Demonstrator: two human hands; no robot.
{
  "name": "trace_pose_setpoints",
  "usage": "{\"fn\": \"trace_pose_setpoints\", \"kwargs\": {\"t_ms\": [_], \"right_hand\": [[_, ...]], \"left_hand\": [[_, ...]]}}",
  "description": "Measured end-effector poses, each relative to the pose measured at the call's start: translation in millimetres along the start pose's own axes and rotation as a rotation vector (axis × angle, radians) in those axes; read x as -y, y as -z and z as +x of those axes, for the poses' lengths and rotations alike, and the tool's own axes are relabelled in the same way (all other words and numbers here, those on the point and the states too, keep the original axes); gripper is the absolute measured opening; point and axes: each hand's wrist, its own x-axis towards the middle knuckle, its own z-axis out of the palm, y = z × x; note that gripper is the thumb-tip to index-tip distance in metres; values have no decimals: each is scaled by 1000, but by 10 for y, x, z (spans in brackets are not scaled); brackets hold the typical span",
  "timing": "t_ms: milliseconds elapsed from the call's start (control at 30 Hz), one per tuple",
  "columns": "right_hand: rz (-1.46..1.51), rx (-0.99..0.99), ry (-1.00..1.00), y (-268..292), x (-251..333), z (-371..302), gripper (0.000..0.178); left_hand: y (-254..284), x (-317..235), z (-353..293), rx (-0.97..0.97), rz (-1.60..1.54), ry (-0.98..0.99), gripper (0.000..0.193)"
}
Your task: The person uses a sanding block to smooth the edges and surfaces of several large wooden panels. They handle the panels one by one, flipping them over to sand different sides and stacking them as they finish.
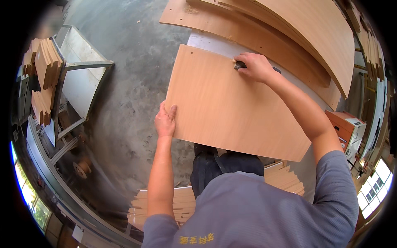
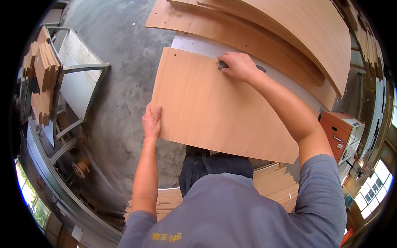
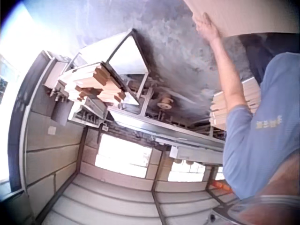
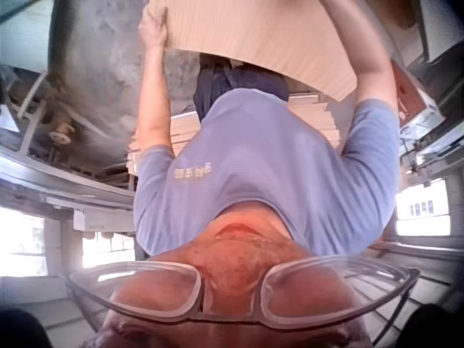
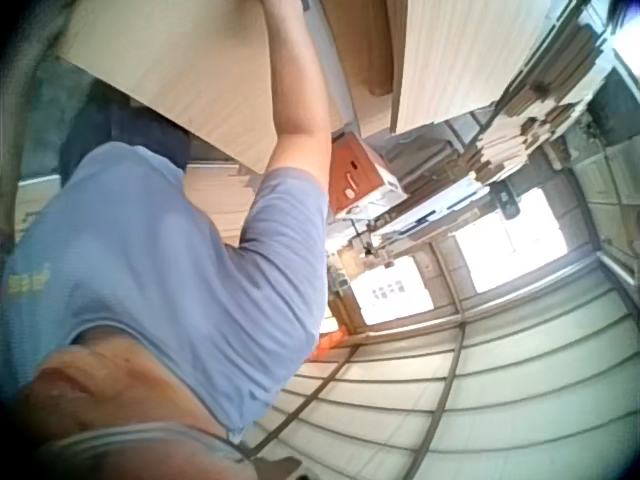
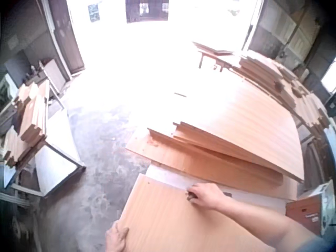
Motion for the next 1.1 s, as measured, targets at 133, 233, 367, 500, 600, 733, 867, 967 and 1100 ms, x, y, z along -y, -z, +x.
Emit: {"fn": "trace_pose_setpoints", "kwargs": {"t_ms": [133,233,367,500,600,733,867,967,1100], "right_hand": [[-84,15,68,-55,481,675,41],[-119,14,103,-57,792,1098,43],[-50,-1,59,54,1089,1440,44],[167,-117,-127,141,1149,1218,50],[41,-114,-86,-255,1204,335,54],[94,-141,-270,-1158,1564,-852,56],[175,-41,-341,-1562,2387,-1273,61],[161,-77,-281,-1759,2798,-1136,59],[175,-125,-158,-1992,3115,-929,60]], "left_hand": [[-39,52,-16,20,51,45,60],[-27,15,-4,16,8,17,59],[44,-92,29,91,-26,27,58],[-92,293,98,115,-245,-25,44],[-181,980,108,192,-566,-50,35],[148,1131,-240,472,-860,233,32],[330,1126,-308,541,-1044,311,36],[424,1117,-310,605,-1212,371,38],[431,1113,-242,633,-1316,416,48]]}}
